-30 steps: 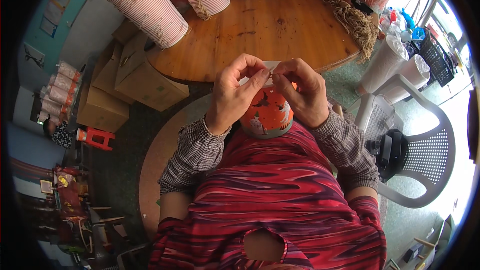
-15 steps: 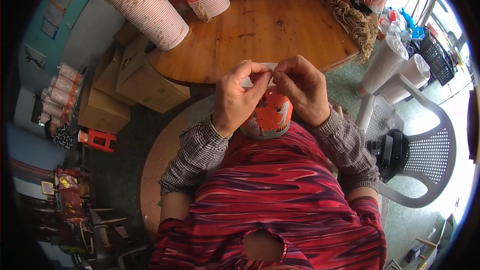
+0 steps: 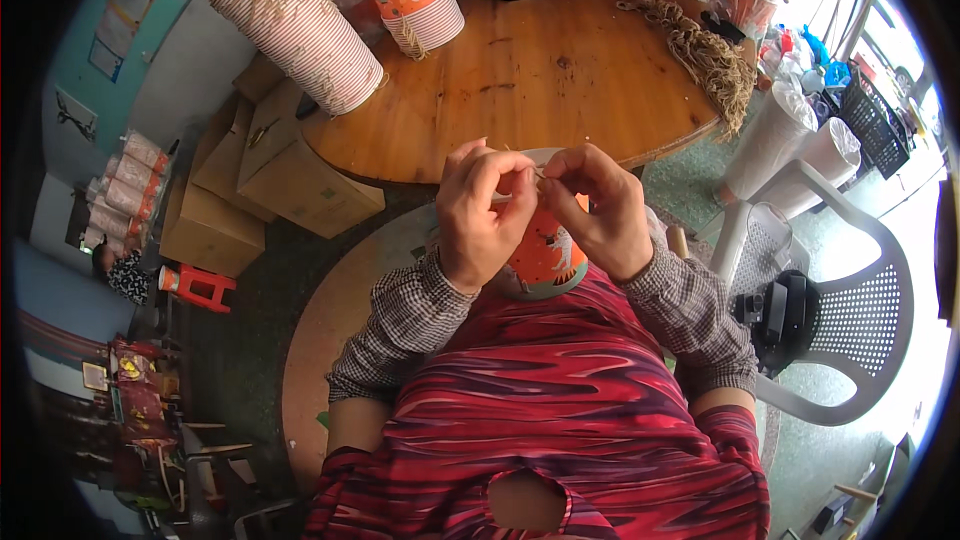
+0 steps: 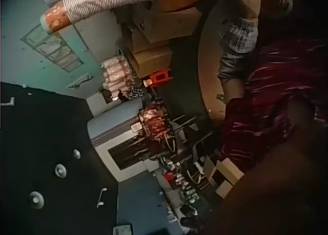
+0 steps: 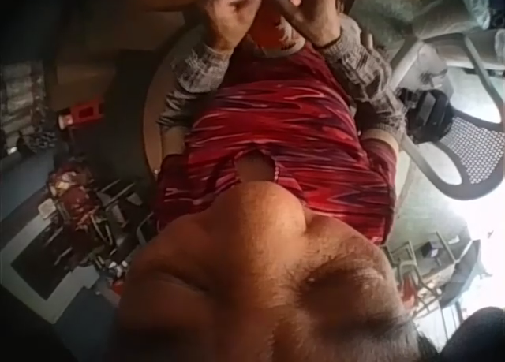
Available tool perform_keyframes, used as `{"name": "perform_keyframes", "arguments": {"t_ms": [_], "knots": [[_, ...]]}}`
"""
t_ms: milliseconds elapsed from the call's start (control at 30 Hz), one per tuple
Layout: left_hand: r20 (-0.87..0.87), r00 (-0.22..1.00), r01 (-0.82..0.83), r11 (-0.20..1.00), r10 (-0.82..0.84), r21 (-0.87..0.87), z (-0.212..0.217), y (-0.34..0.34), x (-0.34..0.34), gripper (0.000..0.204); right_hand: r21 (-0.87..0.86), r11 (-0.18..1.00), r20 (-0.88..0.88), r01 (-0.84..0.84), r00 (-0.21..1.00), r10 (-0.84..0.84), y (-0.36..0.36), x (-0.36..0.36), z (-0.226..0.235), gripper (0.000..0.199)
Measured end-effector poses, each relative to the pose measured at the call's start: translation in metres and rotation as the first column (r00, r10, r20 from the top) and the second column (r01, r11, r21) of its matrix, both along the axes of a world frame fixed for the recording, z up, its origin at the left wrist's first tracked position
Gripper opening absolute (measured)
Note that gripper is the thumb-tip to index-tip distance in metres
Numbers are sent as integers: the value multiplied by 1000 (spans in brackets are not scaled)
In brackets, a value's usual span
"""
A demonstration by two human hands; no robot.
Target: Attaching string handles to small paper buckets by threading them through holes.
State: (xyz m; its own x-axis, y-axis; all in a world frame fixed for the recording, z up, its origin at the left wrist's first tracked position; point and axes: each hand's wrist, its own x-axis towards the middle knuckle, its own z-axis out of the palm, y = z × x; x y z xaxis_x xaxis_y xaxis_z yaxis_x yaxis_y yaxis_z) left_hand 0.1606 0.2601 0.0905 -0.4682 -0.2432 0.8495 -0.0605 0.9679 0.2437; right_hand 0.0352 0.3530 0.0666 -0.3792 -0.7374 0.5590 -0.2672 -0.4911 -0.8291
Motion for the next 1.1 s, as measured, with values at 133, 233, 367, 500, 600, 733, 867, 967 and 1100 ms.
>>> {"name": "perform_keyframes", "arguments": {"t_ms": [133,233,367,500,600,733,867,967,1100], "knots": [[77,990,92,950,-119,297,9,0,5,5,14,1000,42,8,999,-9,-3,-5,-1,12],[83,961,185,835,-264,518,12,-5,8,7,31,1000,50,1,999,-2,-2,-6,4,10],[35,892,250,556,-452,793,23,-10,10,12,79,993,103,-90,991,82,-6,-11,3,9],[-120,823,243,154,-555,958,27,-17,10,19,2,970,247,-243,940,235,-7,-11,1,10],[-129,811,240,124,-571,963,27,-21,9,21,5,962,263,-273,929,262,-6,-9,2,11],[-125,839,230,138,-529,963,28,-16,7,21,-39,968,260,-247,933,248,-4,-6,0,13],[-137,842,247,147,-522,958,27,-13,6,20,-22,984,224,-174,959,175,0,-3,3,12],[-135,840,255,163,-526,953,25,-14,7,20,-63,995,82,-71,994,76,0,-4,2,8],[-89,846,236,220,-526,947,30,-9,7,18,-75,996,116,-47,992,55,-1,-7,1,4]]}}
